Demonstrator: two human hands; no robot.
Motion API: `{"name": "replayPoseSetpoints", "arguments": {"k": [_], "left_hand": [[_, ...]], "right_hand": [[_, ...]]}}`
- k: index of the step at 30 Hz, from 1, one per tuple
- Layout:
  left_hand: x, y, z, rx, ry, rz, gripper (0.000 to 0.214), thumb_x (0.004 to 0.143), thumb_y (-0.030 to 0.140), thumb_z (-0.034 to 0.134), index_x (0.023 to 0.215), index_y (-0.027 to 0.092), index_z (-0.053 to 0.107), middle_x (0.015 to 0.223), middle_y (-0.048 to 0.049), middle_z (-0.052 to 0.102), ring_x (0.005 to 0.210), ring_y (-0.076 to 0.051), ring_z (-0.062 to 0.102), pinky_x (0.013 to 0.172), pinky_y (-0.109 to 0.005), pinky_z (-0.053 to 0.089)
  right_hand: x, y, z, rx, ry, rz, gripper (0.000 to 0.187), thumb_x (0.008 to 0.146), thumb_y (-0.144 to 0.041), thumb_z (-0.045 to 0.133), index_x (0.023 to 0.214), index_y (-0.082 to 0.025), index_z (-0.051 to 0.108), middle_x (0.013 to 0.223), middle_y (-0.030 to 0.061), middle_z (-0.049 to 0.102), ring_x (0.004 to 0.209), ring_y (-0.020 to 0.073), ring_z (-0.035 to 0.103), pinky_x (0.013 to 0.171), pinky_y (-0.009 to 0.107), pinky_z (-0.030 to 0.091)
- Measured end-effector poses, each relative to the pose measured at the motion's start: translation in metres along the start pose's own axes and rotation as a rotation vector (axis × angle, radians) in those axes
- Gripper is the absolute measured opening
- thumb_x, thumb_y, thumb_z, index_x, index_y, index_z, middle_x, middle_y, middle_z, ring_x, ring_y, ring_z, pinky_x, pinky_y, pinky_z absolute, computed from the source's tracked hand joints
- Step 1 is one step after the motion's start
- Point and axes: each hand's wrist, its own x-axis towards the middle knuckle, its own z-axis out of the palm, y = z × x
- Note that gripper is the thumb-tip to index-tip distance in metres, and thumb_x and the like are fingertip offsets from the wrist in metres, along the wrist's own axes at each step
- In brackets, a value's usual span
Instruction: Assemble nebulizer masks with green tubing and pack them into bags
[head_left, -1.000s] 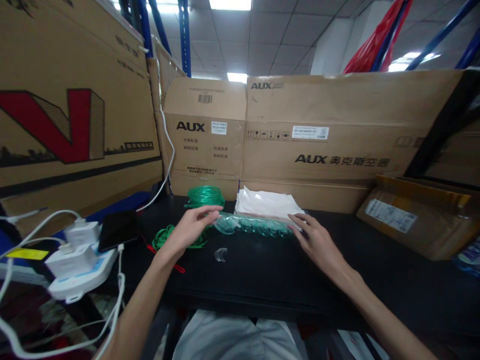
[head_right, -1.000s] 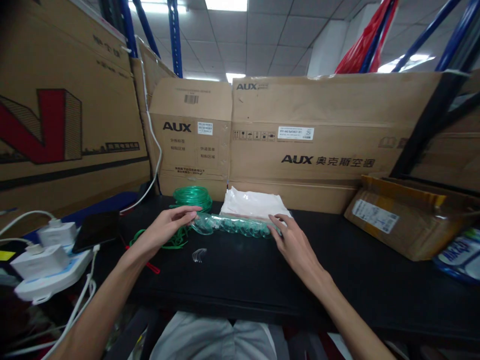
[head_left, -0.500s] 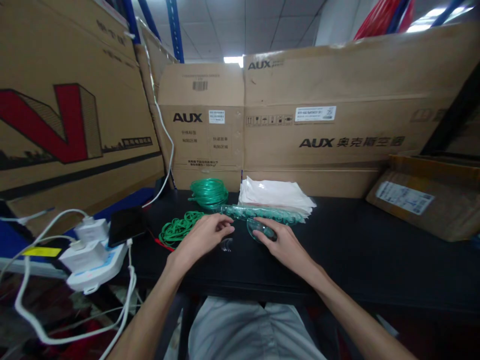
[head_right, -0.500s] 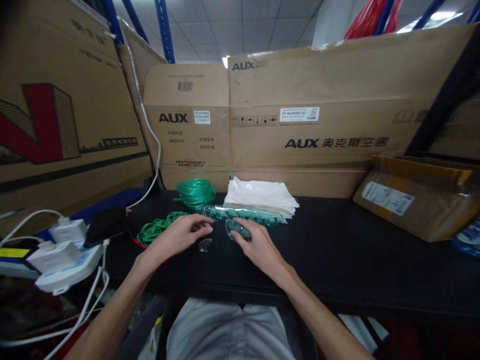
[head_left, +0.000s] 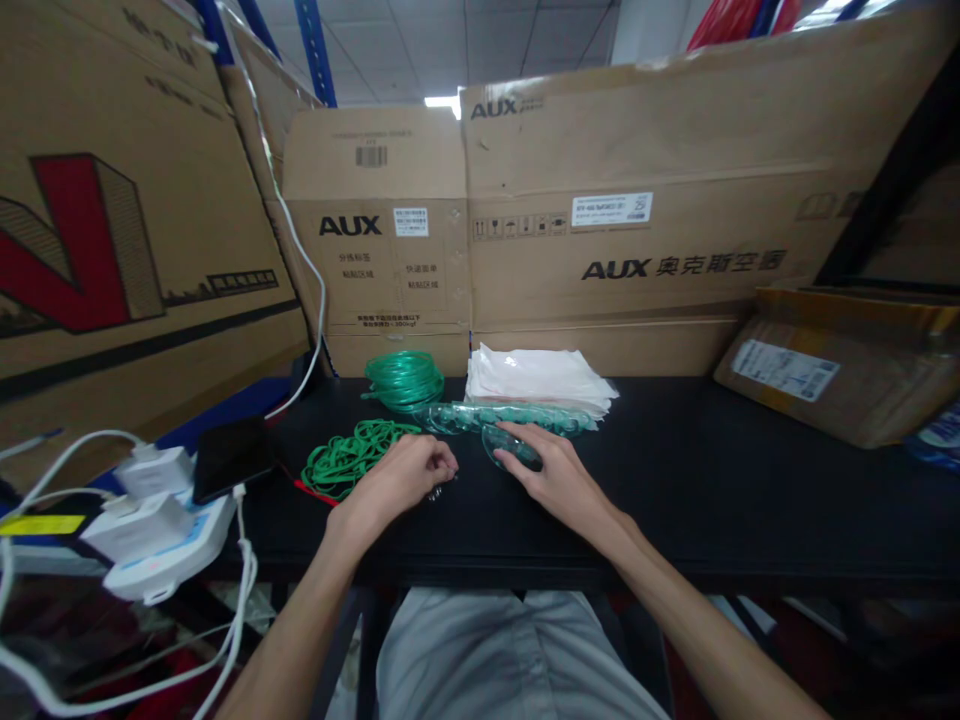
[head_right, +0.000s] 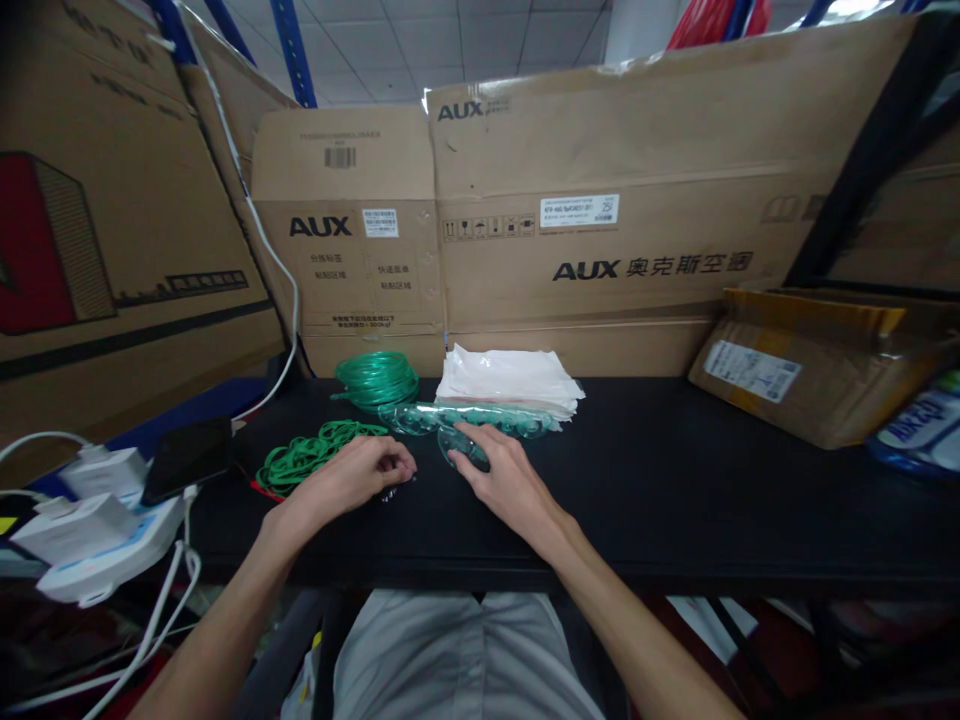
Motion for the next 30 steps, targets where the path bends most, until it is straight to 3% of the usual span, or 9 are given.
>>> {"name": "replayPoseSetpoints", "arguments": {"k": [3,9,14,18,23,30], "left_hand": [[-0.002,0.005,-0.001,0.034,0.021,-0.007,0.014,0.080,0.024,0.065,0.075,0.024,0.078,0.069,-0.0010,0.074,0.068,-0.020,0.068,0.062,-0.025,0.043],[-0.002,0.023,-0.002,0.090,0.090,0.019,0.017,0.086,0.029,0.063,0.085,0.022,0.079,0.084,-0.0057,0.075,0.078,-0.024,0.067,0.070,-0.030,0.043],[-0.004,0.034,0.011,0.039,0.026,0.047,0.013,0.083,0.025,0.066,0.079,0.024,0.079,0.070,-0.0017,0.073,0.068,-0.021,0.067,0.064,-0.027,0.043],[-0.008,0.036,0.010,0.016,-0.003,0.060,0.017,0.088,0.028,0.063,0.085,0.027,0.080,0.074,-0.0007,0.076,0.071,-0.021,0.068,0.063,-0.027,0.043],[-0.014,0.032,-0.006,0.031,-0.071,0.066,0.019,0.088,0.026,0.061,0.089,0.030,0.080,0.084,0.0011,0.078,0.080,-0.021,0.070,0.069,-0.026,0.044],[-0.011,0.005,-0.007,0.122,0.004,-0.049,0.013,0.083,0.032,0.066,0.078,0.025,0.076,0.080,-0.0047,0.075,0.076,-0.025,0.068,0.068,-0.030,0.042]], "right_hand": [[0.000,0.000,0.000,-0.012,-0.001,-0.005,0.035,0.096,-0.031,0.064,0.129,-0.024,0.068,0.120,0.0090,0.075,0.111,0.0267,0.071,0.101,0.041,0.054],[-0.001,0.004,0.002,-0.045,-0.028,0.002,0.035,0.097,-0.030,0.063,0.131,-0.023,0.067,0.120,0.0098,0.074,0.111,0.0265,0.070,0.102,0.041,0.053],[-0.003,0.005,-0.002,-0.107,-0.133,0.001,0.036,0.096,-0.026,0.064,0.131,-0.022,0.068,0.118,0.0120,0.074,0.109,0.0292,0.071,0.098,0.043,0.055],[-0.005,0.007,-0.011,-0.146,-0.211,0.005,0.037,0.092,-0.025,0.068,0.129,-0.024,0.070,0.122,0.0118,0.074,0.113,0.0313,0.070,0.098,0.045,0.055],[-0.006,0.011,-0.020,-0.159,-0.257,0.035,0.038,0.091,-0.030,0.071,0.129,-0.025,0.070,0.125,0.0099,0.074,0.116,0.0319,0.069,0.101,0.045,0.055],[-0.002,0.016,-0.026,-0.178,-0.259,0.080,0.037,0.092,-0.028,0.070,0.129,-0.025,0.070,0.125,0.0100,0.074,0.117,0.0320,0.068,0.101,0.045,0.054]]}}
